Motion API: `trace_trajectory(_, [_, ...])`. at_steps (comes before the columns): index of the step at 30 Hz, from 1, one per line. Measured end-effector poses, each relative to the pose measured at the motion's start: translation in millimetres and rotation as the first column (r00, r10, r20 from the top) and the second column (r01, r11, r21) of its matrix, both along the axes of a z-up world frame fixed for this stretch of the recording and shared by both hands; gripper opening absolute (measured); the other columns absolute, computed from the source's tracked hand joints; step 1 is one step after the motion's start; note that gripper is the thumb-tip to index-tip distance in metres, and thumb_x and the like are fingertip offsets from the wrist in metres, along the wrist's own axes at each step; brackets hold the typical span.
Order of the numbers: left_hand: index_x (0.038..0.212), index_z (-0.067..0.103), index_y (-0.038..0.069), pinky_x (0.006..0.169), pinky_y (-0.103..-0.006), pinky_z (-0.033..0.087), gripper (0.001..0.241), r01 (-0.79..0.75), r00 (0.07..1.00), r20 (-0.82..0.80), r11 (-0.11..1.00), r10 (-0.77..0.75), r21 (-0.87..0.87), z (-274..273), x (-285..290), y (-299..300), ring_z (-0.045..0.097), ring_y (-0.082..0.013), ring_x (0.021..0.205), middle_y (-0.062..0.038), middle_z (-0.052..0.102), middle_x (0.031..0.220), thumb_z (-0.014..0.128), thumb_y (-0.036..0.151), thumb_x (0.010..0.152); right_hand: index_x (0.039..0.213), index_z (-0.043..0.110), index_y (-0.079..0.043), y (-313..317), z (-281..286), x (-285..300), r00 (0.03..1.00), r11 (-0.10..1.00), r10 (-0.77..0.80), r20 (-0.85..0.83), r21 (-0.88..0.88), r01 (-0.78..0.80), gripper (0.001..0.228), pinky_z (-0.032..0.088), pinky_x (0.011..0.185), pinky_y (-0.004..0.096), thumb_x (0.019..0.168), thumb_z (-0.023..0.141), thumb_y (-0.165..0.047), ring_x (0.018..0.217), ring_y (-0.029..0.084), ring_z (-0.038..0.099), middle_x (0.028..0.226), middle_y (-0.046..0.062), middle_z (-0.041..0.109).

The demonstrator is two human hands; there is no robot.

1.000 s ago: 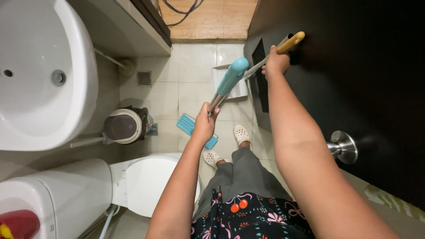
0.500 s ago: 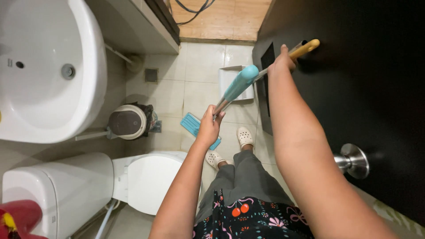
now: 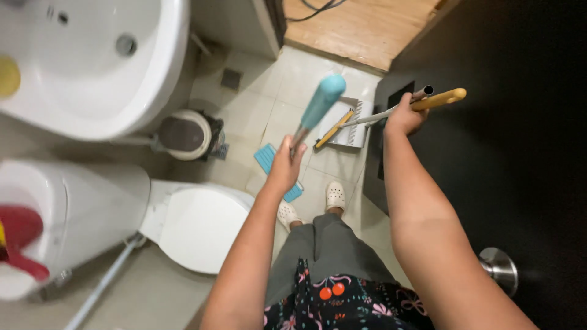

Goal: The person mops the tiled bathroom floor using a blue flat mop. They move the mop back and forth across the floor, cleaning around the toilet and near the sink. The person also briefly handles a broom and dustpan before resuming mopping.

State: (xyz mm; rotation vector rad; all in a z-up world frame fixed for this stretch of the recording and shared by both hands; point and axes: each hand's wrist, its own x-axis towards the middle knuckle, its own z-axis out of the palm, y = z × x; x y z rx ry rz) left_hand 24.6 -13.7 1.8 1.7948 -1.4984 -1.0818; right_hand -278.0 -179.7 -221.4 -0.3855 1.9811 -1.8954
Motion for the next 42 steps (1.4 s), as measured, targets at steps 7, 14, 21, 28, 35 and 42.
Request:
trace_trajectory(7, [0.117, 0.05, 0.006, 0.082, -0.0409, 0.051, 0.03, -0.115, 0.987, -0.125, 0.982, 0.097, -0.152, -0.7, 51.3, 0.8, 0.066, -0.0308, 0.091, -0.018, 0.067, 0.098, 0.056, 0.033, 0.105, 0.096, 0.072, -0.008, -9.3, 87.4, 32.5, 0.935, 0.917, 0.338, -0.111, 0.262, -0.3, 0.016, 0.056, 0.072, 0.035, 0.091, 0.075, -0.022, 0.074, 0.022, 0.07, 0.081, 0.007, 0.072])
trace_trajectory(14, [0.116, 0.055, 0.008, 0.087, -0.0424, 0.051, 0.032, -0.189, 0.979, -0.103, 0.967, 0.174, -0.169, -3.5, 113.8, -1.7, 0.068, -0.0318, 0.097, -0.014, 0.069, 0.102, 0.056, 0.037, 0.103, 0.103, 0.071, -0.007, -47.3, 126.7, 81.6, 0.634, 0.754, 0.596, -0.493, 0.072, -0.653, 0.01, 0.056, 0.072, 0.035, 0.098, 0.079, -0.011, 0.078, 0.016, 0.069, 0.088, 0.006, 0.072])
trace_trajectory(21, [0.115, 0.055, 0.007, 0.088, -0.0429, 0.052, 0.03, -0.22, 0.973, -0.107, 0.959, 0.203, -0.181, -1.6, 159.3, 5.5, 0.068, -0.0334, 0.096, -0.015, 0.069, 0.1, 0.054, 0.035, 0.104, 0.106, 0.068, -0.009, -66.5, 234.0, 174.4, 0.392, 0.438, 0.892, -0.226, 0.216, -0.872, 0.01, 0.054, 0.057, 0.028, 0.098, 0.074, -0.01, 0.068, 0.01, 0.064, 0.085, 0.0, 0.065])
trace_trajectory(28, [0.117, 0.054, 0.006, 0.089, -0.044, 0.053, 0.029, -0.302, 0.95, -0.142, 0.931, 0.277, -0.207, -19.8, 181.2, -22.5, 0.068, -0.036, 0.099, -0.017, 0.069, 0.104, 0.053, 0.032, 0.104, 0.107, 0.066, -0.007, -146.4, 250.4, 257.1, 0.15, 0.181, 0.955, -0.258, 0.103, -0.978, 0.011, 0.055, 0.057, 0.028, 0.099, 0.074, -0.005, 0.074, 0.01, 0.064, 0.091, 0.001, 0.066])
trace_trajectory(35, [0.117, 0.052, 0.007, 0.088, -0.0453, 0.052, 0.031, -0.421, 0.901, -0.126, 0.907, 0.414, -0.029, -0.5, 167.6, -76.7, 0.068, -0.0389, 0.099, -0.02, 0.069, 0.103, 0.051, 0.035, 0.104, 0.108, 0.065, -0.005, -270.4, 211.9, 342.3, -0.012, 0.012, 0.941, -0.337, 0.07, -0.997, 0.014, 0.055, 0.059, 0.03, 0.098, 0.074, -0.003, 0.075, 0.014, 0.066, 0.091, 0.003, 0.067])
trace_trajectory(42, [0.12, 0.049, 0.004, 0.093, -0.0458, 0.048, 0.035, -0.458, 0.881, -0.127, 0.889, 0.456, 0.017, 3.5, 152.5, -129.0, 0.063, -0.0404, 0.104, -0.023, 0.066, 0.111, 0.05, 0.035, 0.105, 0.102, 0.067, 0.0, -337.8, 238.8, 406.9, -0.027, 0.011, 0.979, -0.201, 0.182, -0.983, 0.012, 0.054, 0.056, 0.033, 0.1, 0.069, -0.011, 0.064, 0.016, 0.067, 0.08, 0.007, 0.068])
